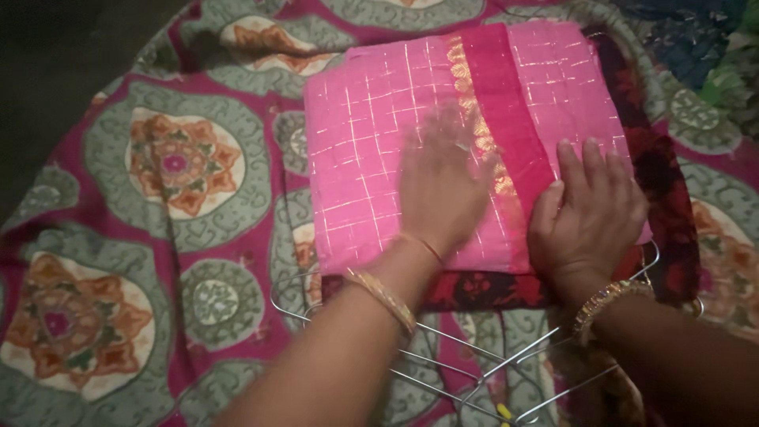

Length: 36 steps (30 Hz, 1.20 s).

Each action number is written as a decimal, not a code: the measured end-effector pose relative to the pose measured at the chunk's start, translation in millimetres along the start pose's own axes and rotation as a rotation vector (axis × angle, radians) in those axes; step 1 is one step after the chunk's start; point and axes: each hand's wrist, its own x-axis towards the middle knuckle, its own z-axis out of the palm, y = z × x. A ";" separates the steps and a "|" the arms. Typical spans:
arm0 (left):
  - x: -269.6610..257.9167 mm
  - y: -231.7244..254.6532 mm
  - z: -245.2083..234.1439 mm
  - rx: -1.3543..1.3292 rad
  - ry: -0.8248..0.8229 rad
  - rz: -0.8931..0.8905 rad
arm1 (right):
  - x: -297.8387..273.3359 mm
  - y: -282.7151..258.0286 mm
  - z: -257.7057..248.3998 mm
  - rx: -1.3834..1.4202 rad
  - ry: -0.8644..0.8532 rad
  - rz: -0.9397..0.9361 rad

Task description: The person folds a red patterned cloth and a pink patterned cloth on a wire rack, then places each folded item on a hanger and hangs them in a wardrobe. The person repeats the folding and hanging process for both items.

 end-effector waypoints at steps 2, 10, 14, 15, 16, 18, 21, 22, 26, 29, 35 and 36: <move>16.5 -29.9 -8.9 0.036 -0.037 -0.079 | 0.0 -0.3 -1.2 0.043 0.008 -0.003; 11.1 -99.6 -49.5 0.068 -0.122 -0.515 | 0.8 -0.1 -1.0 0.037 0.014 -0.006; -24.9 -82.5 -69.5 0.160 -0.020 -0.403 | 1.6 3.6 4.0 0.001 0.025 -0.017; -33.3 -75.3 -75.1 0.184 0.016 -0.348 | 2.2 6.1 5.0 -0.009 0.022 -0.019; -42.1 -68.1 -81.5 0.167 0.032 -0.283 | 1.0 7.0 5.1 -0.017 0.025 -0.038; -56.1 -53.2 -93.5 0.128 0.063 -0.148 | 2.4 9.6 4.6 -0.039 0.031 -0.075; -75.1 -36.1 -110.6 0.011 -0.149 -0.052 | 11.3 16.1 -3.9 -0.025 -0.037 -0.134; -80.2 -31.0 -114.1 0.004 -0.208 -0.038 | 14.8 18.5 -9.8 0.008 -0.063 -0.099; -90.0 -14.8 -119.6 0.022 -0.376 -0.034 | 13.6 11.1 -44.1 0.079 -0.111 -0.075; -79.4 -5.2 -116.2 0.007 -0.469 -0.096 | 14.0 -3.2 -70.4 0.093 -0.316 -0.080; -87.4 5.3 -93.8 0.055 -0.446 -0.147 | -2.0 -19.1 -108.5 0.055 -0.333 -0.132; -87.0 6.5 -90.0 0.051 -0.388 -0.145 | -0.3 -20.4 -112.1 0.050 -0.284 -0.172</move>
